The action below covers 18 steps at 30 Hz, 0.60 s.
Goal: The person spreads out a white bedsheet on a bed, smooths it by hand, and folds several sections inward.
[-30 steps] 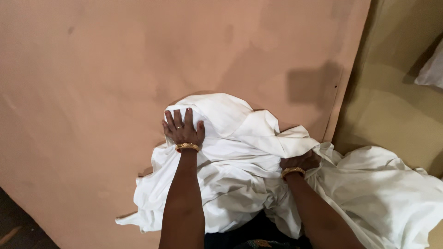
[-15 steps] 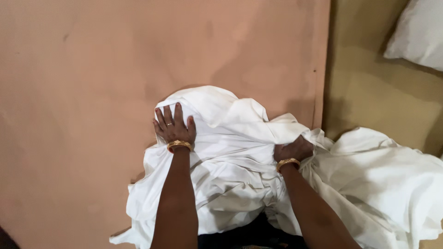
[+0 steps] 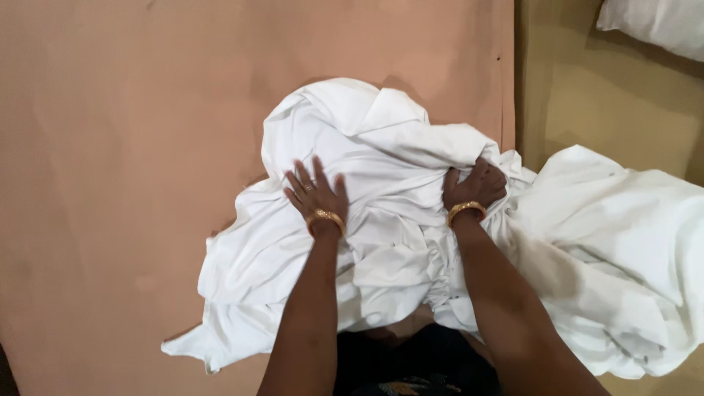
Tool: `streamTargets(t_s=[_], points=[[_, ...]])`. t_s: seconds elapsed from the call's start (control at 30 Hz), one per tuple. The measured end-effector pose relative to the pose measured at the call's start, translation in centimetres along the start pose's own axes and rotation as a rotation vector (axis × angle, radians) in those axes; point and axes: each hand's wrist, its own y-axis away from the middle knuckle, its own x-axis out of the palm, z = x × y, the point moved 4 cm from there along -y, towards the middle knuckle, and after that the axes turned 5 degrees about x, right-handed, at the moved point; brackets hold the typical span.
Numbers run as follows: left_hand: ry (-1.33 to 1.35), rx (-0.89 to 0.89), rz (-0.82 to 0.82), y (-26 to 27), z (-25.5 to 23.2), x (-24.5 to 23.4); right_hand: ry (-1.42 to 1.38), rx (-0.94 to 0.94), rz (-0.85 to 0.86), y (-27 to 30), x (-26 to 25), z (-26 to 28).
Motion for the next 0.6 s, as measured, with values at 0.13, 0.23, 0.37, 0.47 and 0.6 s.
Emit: streamTargets(t_s=[0.13,0.23,0.37,0.47,0.6], points=[[0.039,0.032,-0.043,2.5,-0.5,-0.7,0.011,-0.020,-0.059,-0.3,0.1,0.5],[0.031,0.037,-0.083,2.6,-0.3,-0.1,0.035,-0.044,-0.059,0.3,-0.1,-0.1],[0.065,0.025,-0.071,2.7,0.3,0.4,0.017,0.030,-0.001,0.3,0.3,-0.1],[0.072,0.044,-0.122,2.7,0.7,0.1,0.033,0.031,-0.078,0.1,0.3,0.6],[0.089,0.057,-0.127,2.9,1.1,1.1,0.053,0.469,-0.041,-2.4,3.0,1.6]])
